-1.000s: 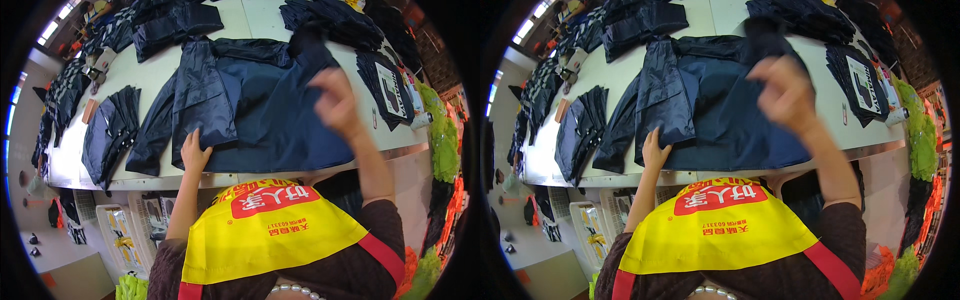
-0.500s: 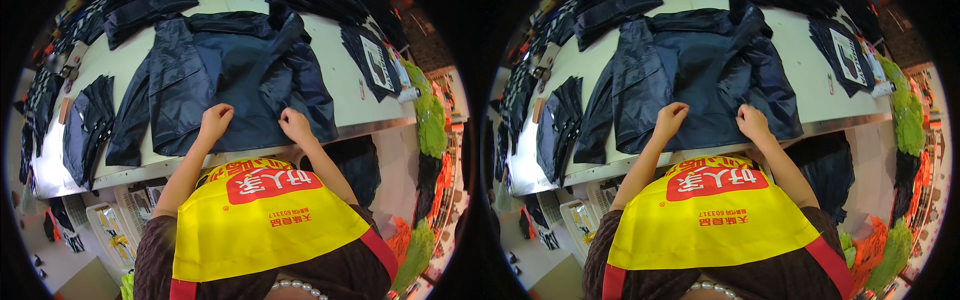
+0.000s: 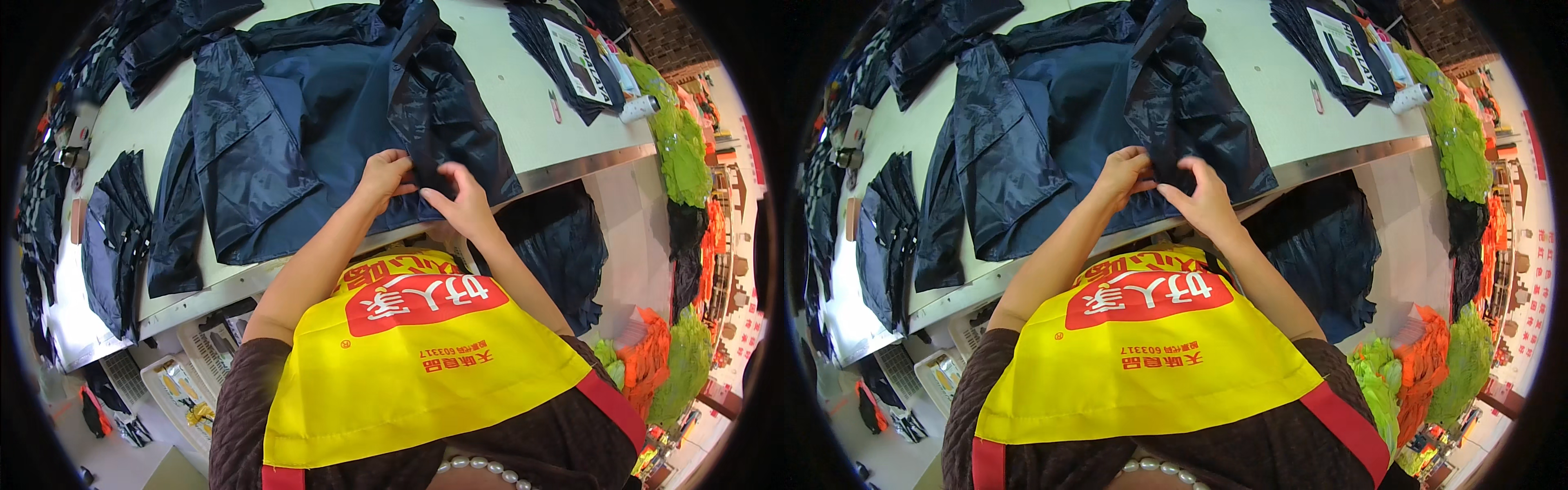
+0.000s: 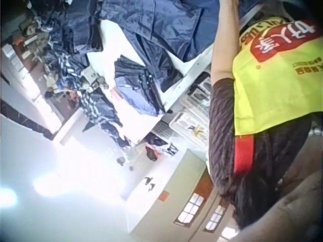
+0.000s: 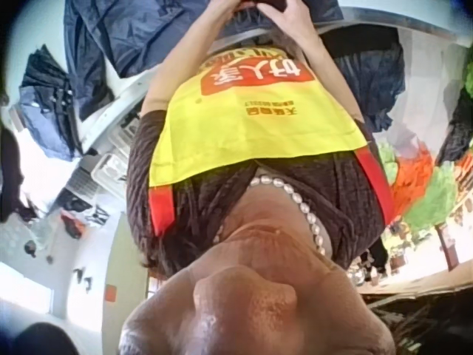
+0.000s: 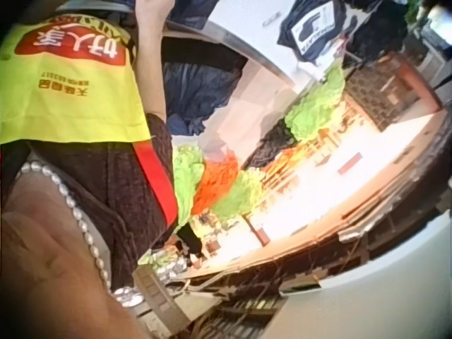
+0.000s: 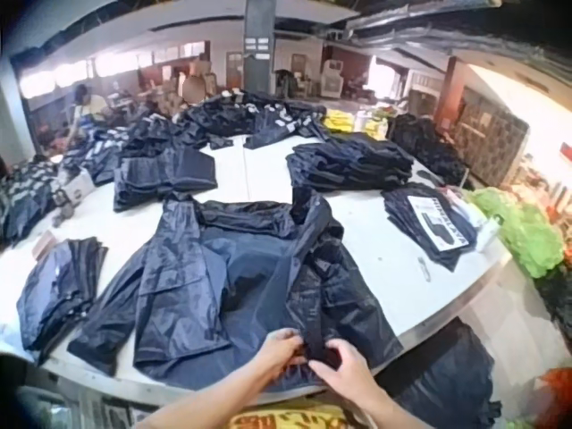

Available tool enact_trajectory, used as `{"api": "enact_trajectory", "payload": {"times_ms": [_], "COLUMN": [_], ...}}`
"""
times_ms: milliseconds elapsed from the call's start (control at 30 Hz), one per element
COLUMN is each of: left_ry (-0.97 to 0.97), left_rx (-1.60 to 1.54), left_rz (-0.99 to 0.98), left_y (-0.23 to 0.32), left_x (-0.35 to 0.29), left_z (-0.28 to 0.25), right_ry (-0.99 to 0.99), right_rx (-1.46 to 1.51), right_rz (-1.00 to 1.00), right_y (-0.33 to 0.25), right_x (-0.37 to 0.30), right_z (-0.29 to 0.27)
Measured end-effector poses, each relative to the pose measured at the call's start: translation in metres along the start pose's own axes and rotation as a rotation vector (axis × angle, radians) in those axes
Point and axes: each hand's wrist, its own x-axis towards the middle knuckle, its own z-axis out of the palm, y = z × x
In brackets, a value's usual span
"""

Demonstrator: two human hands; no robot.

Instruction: The person folds a black raincoat on a table, aligns the edges, and secures it with a small clip. They then place the folded raincoat into a plastic packaging bag and set it aside. The process is repeated with another raincoat.

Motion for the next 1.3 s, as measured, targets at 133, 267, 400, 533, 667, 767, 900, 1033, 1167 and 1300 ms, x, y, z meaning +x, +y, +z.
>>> {"api": "enact_trajectory", "payload": {"times_ms": [133,267,400,533,667,767,900,1033,1167,1300], "left_ry": [0.011,-0.004,-0.133,0.005,-0.009,-0.019,-0.049,-0.026,-0.026,-0.041], "left_rx": [0.184,0.091,0.059,0.155,0.339,0.238,0.233,0.267,0.237,0.218], "left_rz": [0.268,0.233,0.08,0.104,0.298,0.172,0.108,0.109,0.101,0.163], "left_y": [-0.028,-0.021,-0.01,0.011,0.027,0.03,0.03,0.033,0.035,0.032], "left_x": [-0.001,-0.013,-0.013,-0.002,0.018,0.018,0.019,0.02,0.023,0.024], "left_z": [0.006,0.016,0.002,0.001,0.01,0.016,0.024,0.029,0.031,0.033], "right_ry": [0.193,0.224,0.071,-0.045,-0.004,0.366,0.26,0.157,0.245,0.147], "right_rx": [-0.366,-0.012,1.0,0.976,0.4,-0.347,-0.557,-0.652,-0.517,-0.668], "right_rz": [-0.223,-0.044,0.46,0.438,0.337,-0.295,-0.596,-0.557,-0.611,-0.467], "right_y": [-0.027,0.018,0.027,0.028,0.029,-0.002,-0.022,-0.006,-0.008,-0.018], "right_x": [0.022,0.048,0.03,0.025,0.03,0.026,0.027,0.042,0.055,0.054], "right_z": [0.001,0.007,0.001,-0.005,-0.014,-0.024,-0.018,-0.014,-0.02,-0.021]}}
